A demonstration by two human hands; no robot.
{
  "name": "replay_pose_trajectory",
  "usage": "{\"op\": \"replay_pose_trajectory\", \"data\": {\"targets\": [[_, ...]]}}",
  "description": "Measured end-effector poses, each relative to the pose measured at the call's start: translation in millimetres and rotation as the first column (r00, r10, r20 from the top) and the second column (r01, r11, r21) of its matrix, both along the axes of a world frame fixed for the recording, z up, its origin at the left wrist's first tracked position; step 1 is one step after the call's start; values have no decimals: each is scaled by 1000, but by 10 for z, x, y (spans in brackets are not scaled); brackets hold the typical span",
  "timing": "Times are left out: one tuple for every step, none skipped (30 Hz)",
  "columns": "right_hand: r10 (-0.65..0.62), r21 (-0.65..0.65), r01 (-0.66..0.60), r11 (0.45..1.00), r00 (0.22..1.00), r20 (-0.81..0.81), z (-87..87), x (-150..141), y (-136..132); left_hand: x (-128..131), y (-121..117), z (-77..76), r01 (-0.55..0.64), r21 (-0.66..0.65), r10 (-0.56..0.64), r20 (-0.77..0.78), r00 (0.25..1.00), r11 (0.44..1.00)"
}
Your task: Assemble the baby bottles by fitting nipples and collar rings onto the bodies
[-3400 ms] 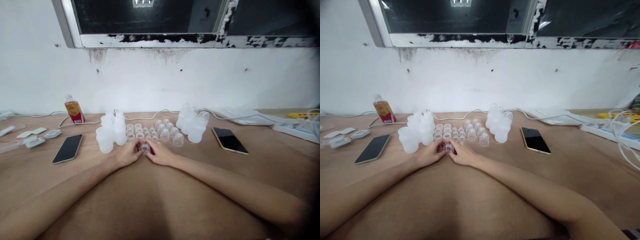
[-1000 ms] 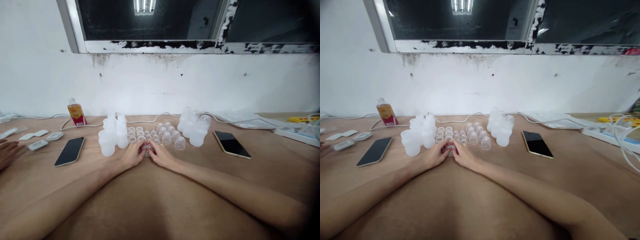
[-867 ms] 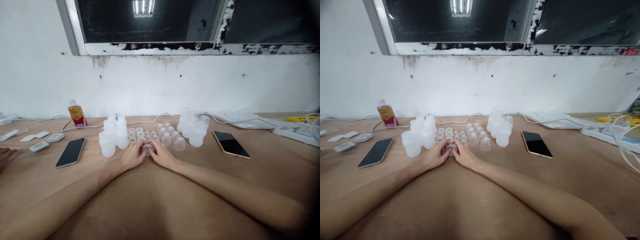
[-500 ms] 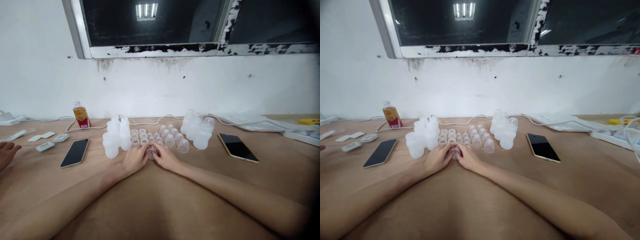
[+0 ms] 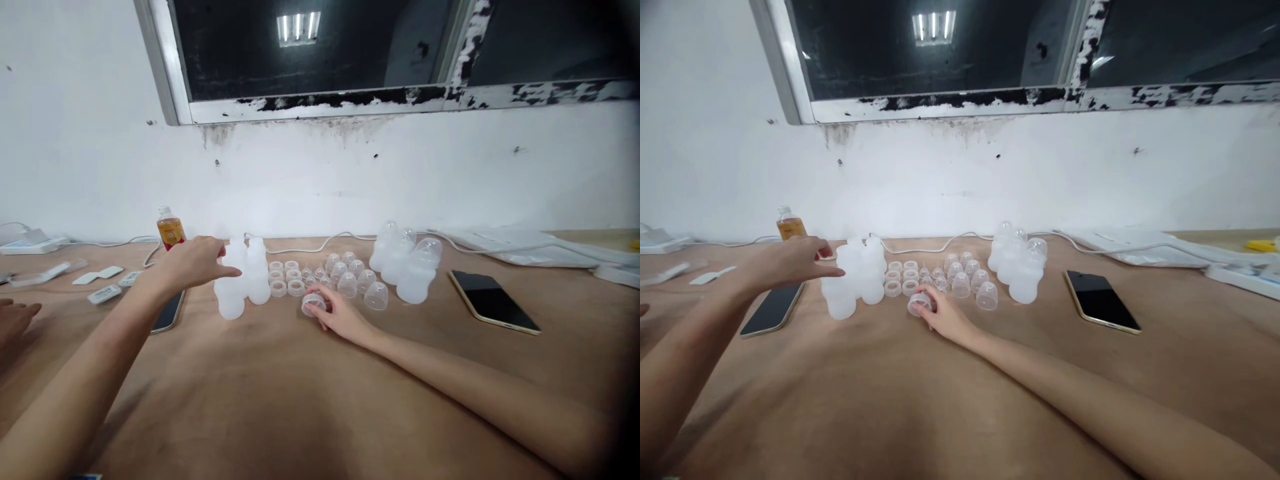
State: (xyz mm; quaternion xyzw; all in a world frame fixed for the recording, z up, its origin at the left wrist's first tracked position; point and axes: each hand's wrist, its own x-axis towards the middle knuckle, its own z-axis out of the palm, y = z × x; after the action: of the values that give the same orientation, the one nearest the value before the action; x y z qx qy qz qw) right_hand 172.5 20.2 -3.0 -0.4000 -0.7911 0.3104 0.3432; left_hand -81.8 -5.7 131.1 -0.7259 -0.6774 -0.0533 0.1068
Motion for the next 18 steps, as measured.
{"op": "replay_pose_trajectory", "data": {"targets": [[-1, -1, 1, 1000, 1000, 3, 1, -2, -2, -27, 20, -13, -9, -37, 8, -9, 1000, 999], [0, -2, 0, 1000, 1000, 4, 4, -3, -4, -38, 40, -35, -7, -68, 6, -20, 1000, 998], [5, -5, -5, 1000, 1000, 2, 8, -3, -6, -37, 62, -62, 4, -97, -7, -30, 1000, 995], [13, -10, -13, 1000, 1000, -3, 12, -3, -8, -31, 84, -92, 21, -124, -26, -36, 999, 992], [20, -17, -20, 1000, 1000, -11, 17, -2, -10, -23, 106, -122, 40, -143, -46, -40, 998, 989], [27, -28, -28, 999, 999, -21, 20, -1, -10, -18, 125, -148, 53, -149, -61, -48, 997, 987], [34, -41, -35, 999, 999, -32, 22, 1, -9, -17, 139, -169, 61, -147, -70, -63, 996, 987], [39, -54, -41, 998, 998, -41, 21, 2, -7, -20, 145, -181, 67, -141, -79, -81, 994, 988], [43, -67, -46, 997, 998, -50, 18, 5, -2, -25, 140, -183, 80, -137, -93, -95, 991, 987], [47, -79, -52, 996, 997, -59, 13, 7, 5, -31, 123, -175, 99, -142, -114, -99, 989, 985], [51, -88, -57, 995, 996, -70, 5, 10, 13, -32, 95, -158, 127, -161, -143, -92, 986, 979], [53, -95, -61, 994, 995, -83, -3, 13, 23, -24, 57, -135, 160, -190, -177, -71, 982, 969], [54, -101, -64, 993, 994, -97, -12, 16, 35, -5, 14, -110, 193, -214, -207, -44, 977, 957], [53, -106, -66, 992, 992, -113, -22, 17, 48, 29, -31, -89, 221, -226, -230, -16, 973, 949], [51, -115, -66, 991, 990, -133, -32, 18, 62, 80, -71, -80, 243, -220, -246, 14, 969, 945], [47, -126, -67, 990, 987, -153, -41, 17, 76, 148, -102, -88, 271, -195, -266, 53, 962, 942], [45, -138, -69, 988, 984, -174, -48, 15, 90, 231, -119, -122, 326, -162, -310, 114, 944, 931], [39, -152, -70, 986, 980, -198, -54, 12, 102, 328, -120, -184, 394, -112, -368, 197, 909, 912]]}}
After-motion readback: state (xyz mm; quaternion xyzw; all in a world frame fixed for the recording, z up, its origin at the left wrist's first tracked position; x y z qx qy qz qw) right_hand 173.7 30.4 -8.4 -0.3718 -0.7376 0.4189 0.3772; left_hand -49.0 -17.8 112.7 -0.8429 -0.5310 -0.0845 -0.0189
